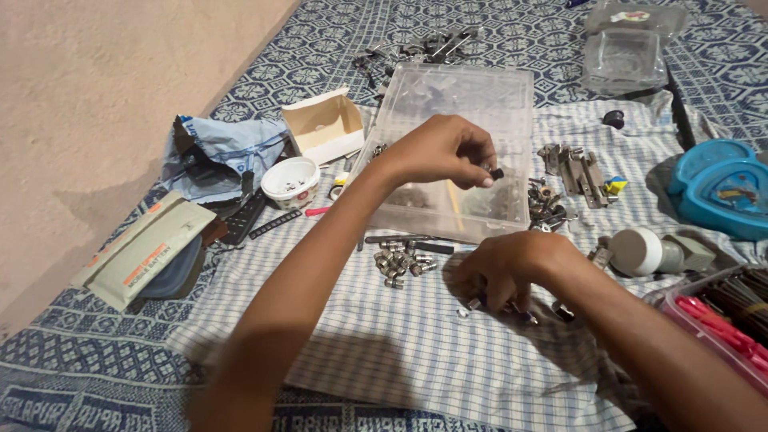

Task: The person assembles small metal lock cylinders by inserting pins and springs into the barrels and securing them with rubber bands. They repeatedly pick up components from a plastic container and the patterned cloth, fit them together by hand, and place the finished units back into the container.

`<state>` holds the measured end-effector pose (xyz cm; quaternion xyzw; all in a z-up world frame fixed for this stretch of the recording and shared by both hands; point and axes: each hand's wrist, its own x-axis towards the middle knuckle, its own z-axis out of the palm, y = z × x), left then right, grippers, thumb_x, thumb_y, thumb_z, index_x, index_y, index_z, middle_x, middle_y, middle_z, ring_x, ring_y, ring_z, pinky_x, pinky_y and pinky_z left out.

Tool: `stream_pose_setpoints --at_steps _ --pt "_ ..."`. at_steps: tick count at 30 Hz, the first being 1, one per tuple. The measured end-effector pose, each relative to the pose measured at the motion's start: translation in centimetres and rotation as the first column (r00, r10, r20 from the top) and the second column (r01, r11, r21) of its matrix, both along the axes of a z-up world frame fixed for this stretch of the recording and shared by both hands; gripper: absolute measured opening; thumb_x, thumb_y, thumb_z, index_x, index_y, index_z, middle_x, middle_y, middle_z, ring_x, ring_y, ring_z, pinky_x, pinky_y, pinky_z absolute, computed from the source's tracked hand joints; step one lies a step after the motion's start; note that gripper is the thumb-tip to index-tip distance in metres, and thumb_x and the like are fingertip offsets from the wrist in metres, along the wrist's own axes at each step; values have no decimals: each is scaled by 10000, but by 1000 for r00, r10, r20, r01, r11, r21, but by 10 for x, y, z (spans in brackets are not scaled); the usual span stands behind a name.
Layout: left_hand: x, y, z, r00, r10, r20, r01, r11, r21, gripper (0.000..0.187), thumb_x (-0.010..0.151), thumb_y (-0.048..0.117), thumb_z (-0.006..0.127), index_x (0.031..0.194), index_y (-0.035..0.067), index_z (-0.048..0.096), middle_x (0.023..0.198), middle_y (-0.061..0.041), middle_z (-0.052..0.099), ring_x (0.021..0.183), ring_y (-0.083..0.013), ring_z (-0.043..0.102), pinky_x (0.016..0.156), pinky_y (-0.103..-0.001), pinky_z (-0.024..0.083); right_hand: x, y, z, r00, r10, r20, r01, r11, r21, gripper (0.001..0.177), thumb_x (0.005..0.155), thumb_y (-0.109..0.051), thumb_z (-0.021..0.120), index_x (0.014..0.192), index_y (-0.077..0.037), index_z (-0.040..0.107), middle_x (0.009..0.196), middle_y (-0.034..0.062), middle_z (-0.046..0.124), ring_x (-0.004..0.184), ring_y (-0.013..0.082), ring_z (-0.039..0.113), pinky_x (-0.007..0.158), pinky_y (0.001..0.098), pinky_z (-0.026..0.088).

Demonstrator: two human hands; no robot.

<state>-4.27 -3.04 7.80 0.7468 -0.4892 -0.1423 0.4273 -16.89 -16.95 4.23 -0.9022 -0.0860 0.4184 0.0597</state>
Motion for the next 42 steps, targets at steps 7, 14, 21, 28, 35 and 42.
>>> stream_pose_setpoints --at_steps 7,14,21,28,35,42 --pt "27 -18 -12 998 43 -48 -47 996 -81 229 790 148 842 951 12 752 812 -48 780 729 -96 760 663 -252 643 15 -15 -4 998 55 -31 -50 986 156 279 822 -72 672 1085 -133 743 1035 47 789 796 147 753 673 290 652" --pt "36 -5 -31 987 66 -147 -78 994 -73 245 807 143 836 985 -4 751 817 -54 761 734 -105 744 687 -268 630 14 -17 9 993 118 -19 -113 978 176 398 842 -175 676 1232 -226 618 1024 38 729 818 177 714 664 330 597" --pt "43 1 -40 968 98 -232 -120 989 -85 237 805 105 833 989 -14 743 820 -55 746 731 -108 734 693 -260 630 10 -6 -1 975 198 103 -217 948 234 491 825 -356 763 1247 -231 544 1095 16 709 845 175 705 662 364 604" --pt "49 0 -51 963 60 -262 -83 994 -76 235 808 108 837 985 -10 736 815 -44 743 729 -98 717 688 -256 614 9 -6 -5 983 155 99 -170 970 175 231 816 -149 710 1033 -151 630 991 74 693 755 221 743 554 341 609" --pt "46 -4 -57 978 115 -174 -120 993 -17 236 775 124 855 943 -4 750 798 -48 757 726 -93 734 669 -247 619 14 -11 -6 986 150 67 -162 957 242 352 709 32 760 999 -135 650 1025 6 624 874 200 733 575 312 664" --pt "47 -5 -61 980 152 -130 -152 988 7 241 750 122 861 929 -2 758 795 -48 761 720 -87 737 661 -249 634 18 -12 -16 946 268 182 -299 938 174 384 692 -66 817 1016 -174 642 1003 22 672 903 192 727 639 317 621"
